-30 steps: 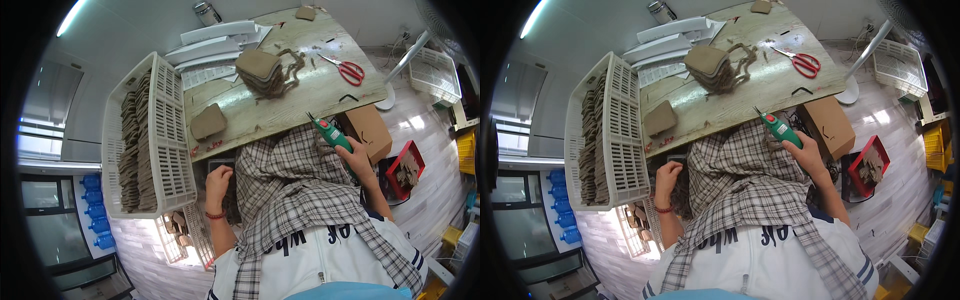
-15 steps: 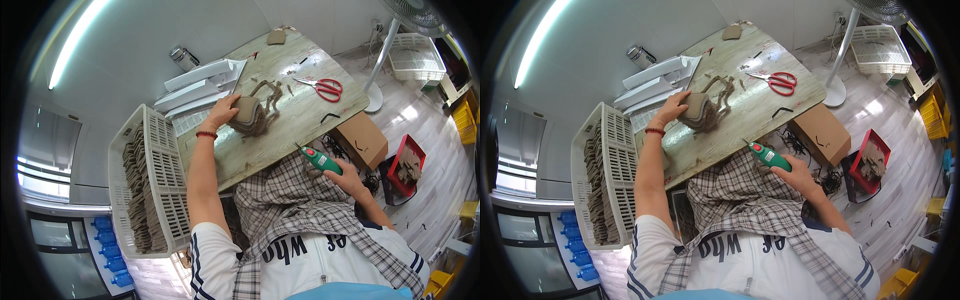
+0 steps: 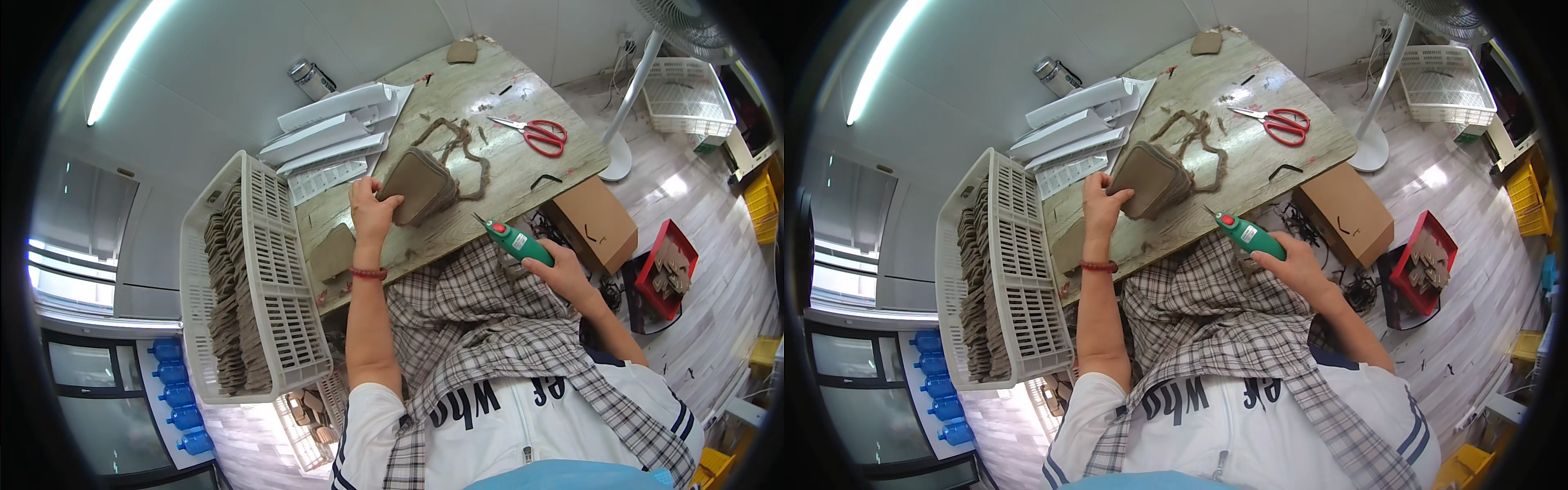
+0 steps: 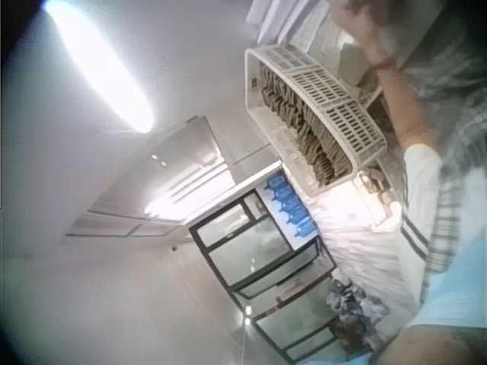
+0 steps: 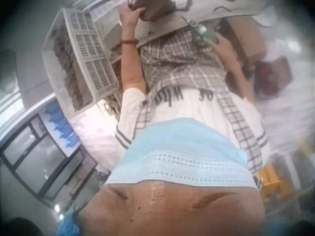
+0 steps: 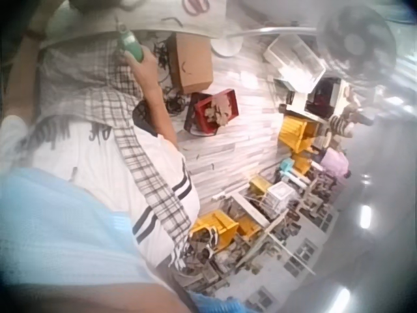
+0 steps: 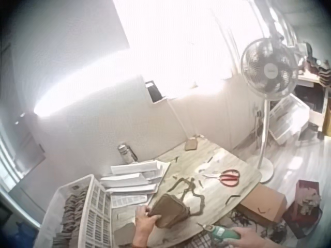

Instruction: The person uses a green rotary tool to trim the edges of small brown rectangular craft pieces. They pick each piece from a white basket, trim it, and place it on the table, repeating the process throughout the clip.

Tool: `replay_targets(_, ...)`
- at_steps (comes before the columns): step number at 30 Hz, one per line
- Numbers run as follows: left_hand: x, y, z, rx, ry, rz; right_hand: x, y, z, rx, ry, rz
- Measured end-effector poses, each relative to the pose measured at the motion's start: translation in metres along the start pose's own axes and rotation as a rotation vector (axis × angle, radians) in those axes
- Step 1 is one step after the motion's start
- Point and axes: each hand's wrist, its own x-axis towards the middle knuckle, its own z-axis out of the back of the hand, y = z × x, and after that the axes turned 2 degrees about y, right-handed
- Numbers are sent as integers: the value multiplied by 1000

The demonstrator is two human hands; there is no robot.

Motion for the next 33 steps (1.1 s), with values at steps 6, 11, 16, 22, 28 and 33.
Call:
replay_targets(6, -24, -20, 9, -1102, -138, 315, 6, 32, -3, 16, -26, 29)
replay_targets(11, -53, -58, -8, -1581, -377, 372, 12, 58, -21, 16, -54, 156)
replay_targets(16, -56, -82, -29, -1701, -482, 383, 10, 60, -33, 17, -91, 233)
replay_targets(22, -59, -96, -33, -1730, -477, 377, 3, 68, -33, 24, -89, 194)
replay_targets(28, -63, -101, -41, -1717, -464, 406, 3, 72, -31, 53, -84, 164)
replay_targets(33, -69, -105, -47, -1709, -418, 391, 4, 72, -30, 80, -86, 153)
